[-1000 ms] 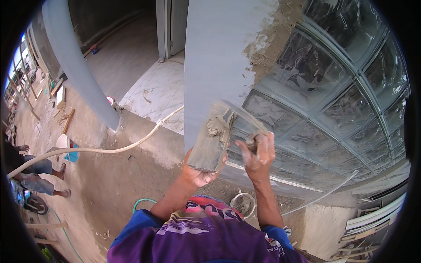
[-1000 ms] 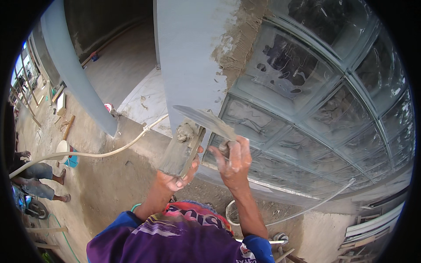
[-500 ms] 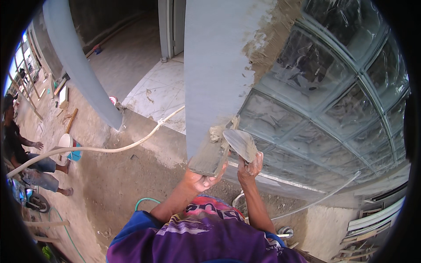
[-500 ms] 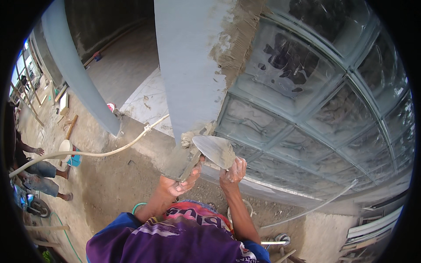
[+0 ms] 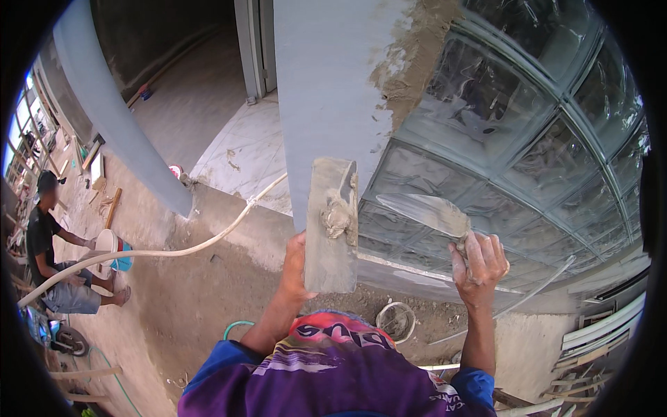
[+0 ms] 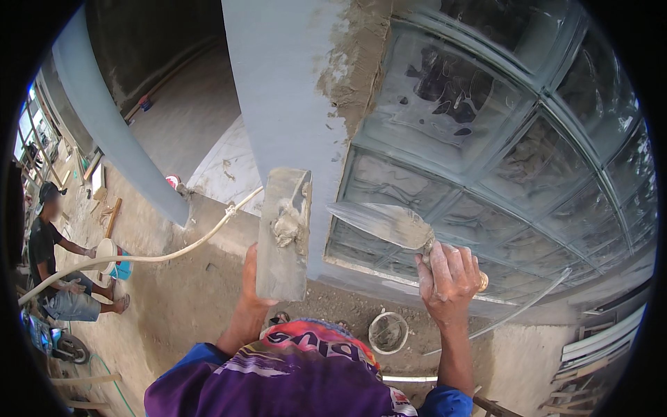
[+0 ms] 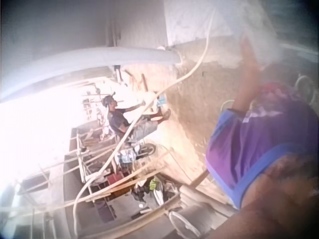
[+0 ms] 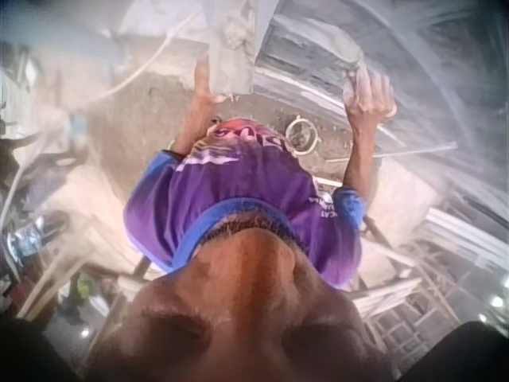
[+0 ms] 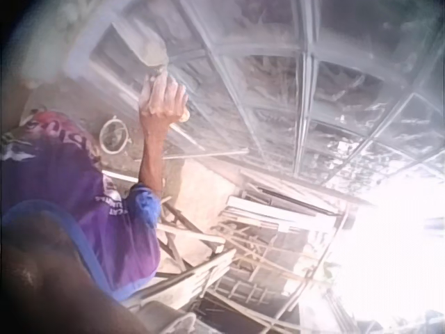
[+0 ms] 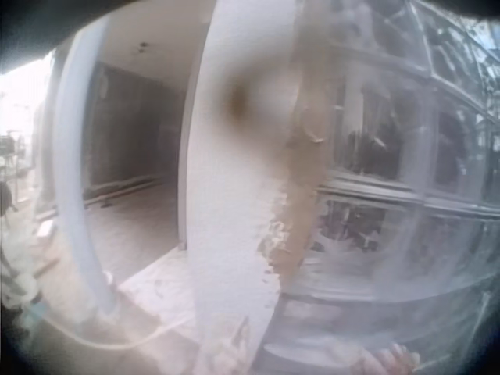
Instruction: The person uses a trowel to apply and smooth plaster onto the edge of a pillar and a wall section next to glass blocks, repeatedly taking plaster from a hand board.
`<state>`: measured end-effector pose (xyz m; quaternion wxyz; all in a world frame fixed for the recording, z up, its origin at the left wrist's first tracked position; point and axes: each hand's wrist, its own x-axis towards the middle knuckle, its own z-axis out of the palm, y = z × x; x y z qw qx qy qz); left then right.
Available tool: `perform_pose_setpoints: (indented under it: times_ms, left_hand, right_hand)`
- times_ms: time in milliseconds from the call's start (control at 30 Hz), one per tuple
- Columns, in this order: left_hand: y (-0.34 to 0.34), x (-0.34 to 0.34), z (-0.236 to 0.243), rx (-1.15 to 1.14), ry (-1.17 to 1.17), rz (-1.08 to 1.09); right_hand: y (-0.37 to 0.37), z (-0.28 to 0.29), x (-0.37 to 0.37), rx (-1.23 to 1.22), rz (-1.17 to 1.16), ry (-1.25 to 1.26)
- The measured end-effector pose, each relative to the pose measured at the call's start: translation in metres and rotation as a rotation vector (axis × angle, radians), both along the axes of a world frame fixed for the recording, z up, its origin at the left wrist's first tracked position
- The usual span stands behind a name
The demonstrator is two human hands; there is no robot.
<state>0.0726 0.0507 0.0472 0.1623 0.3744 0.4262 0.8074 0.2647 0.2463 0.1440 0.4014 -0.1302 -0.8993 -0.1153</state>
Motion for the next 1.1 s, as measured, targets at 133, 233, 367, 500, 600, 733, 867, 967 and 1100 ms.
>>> perform_pose_setpoints:
  times_ms: [133, 233, 367, 500, 600, 733, 867, 967, 1100]
  left_hand:
    - [0.003, 0.005, 0.013, 0.076, -0.167, -0.119]
    - [0.002, 0.001, -0.006, 0.037, -0.033, -0.008]
    - [0.002, -0.004, -0.018, -0.041, 0.079, 0.036]
    - [0.010, -0.003, 0.008, 0.024, 0.261, 0.158]
    - [0.005, 0.000, 0.007, 0.015, -0.387, -0.232]
    - [0.009, 0.002, 0.002, -0.002, -0.340, -0.164]
    - [0.010, 0.000, 0.008, -0.086, -0.220, -0.069]
    - [0.011, -0.001, 0.007, -0.109, -0.182, -0.023]
    - [0.009, 0.002, 0.006, -0.211, -0.137, -0.010]
  right_hand:
    - [-0.001, 0.014, 0.000, 0.036, 0.021, -0.056]
    - [-0.007, 0.021, 0.004, -0.026, 0.072, -0.084]
    - [-0.018, 0.028, 0.010, -0.048, 0.066, -0.172]
    - [-0.022, 0.036, 0.011, -0.056, 0.043, -0.211]
    - [-0.022, 0.041, 0.011, -0.050, 0.029, -0.242]
    - [-0.021, 0.042, 0.009, 0.008, 0.036, -0.209]
    - [-0.022, 0.041, 0.010, 0.068, 0.000, -0.205]
    - [-0.022, 0.040, 0.008, 0.088, 0.000, -0.199]
    - [-0.022, 0.041, 0.007, 0.058, -0.001, -0.220]
